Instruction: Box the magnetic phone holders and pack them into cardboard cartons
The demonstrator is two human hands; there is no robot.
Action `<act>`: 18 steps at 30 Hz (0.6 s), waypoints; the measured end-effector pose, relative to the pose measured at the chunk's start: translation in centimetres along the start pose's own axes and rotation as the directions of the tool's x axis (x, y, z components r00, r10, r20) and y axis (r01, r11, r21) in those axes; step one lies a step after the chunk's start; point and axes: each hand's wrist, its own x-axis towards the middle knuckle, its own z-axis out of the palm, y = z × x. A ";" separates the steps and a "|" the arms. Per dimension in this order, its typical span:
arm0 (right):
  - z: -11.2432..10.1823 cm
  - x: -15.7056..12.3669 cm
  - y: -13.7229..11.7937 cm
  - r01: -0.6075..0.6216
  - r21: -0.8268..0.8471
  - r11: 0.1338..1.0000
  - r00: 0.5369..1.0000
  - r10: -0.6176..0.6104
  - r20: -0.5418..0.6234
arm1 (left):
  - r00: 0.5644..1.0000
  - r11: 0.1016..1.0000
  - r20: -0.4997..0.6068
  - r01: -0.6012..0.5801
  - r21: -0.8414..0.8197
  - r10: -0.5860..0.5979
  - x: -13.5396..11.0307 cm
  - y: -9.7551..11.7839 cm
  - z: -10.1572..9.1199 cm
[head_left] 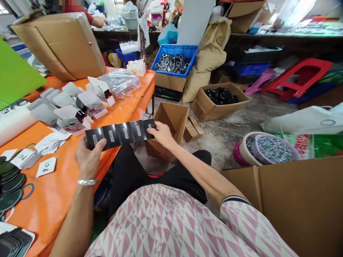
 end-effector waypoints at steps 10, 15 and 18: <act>-14.2 7.5 8.2 -0.348 -0.462 0.816 0.923 0.211 -0.323 | 0.857 0.766 0.512 0.368 -0.527 -0.059 1.0 5.1 26.5; -13.6 14.9 9.2 -0.396 -0.721 0.569 0.911 0.344 -0.229 | 0.502 0.409 0.740 0.851 -0.330 -0.447 0.2 2.2 36.1; -11.7 21.3 12.0 -0.361 -0.777 0.516 0.892 0.433 -0.127 | 0.318 0.299 0.762 0.939 -0.170 -0.565 0.8 0.3 40.4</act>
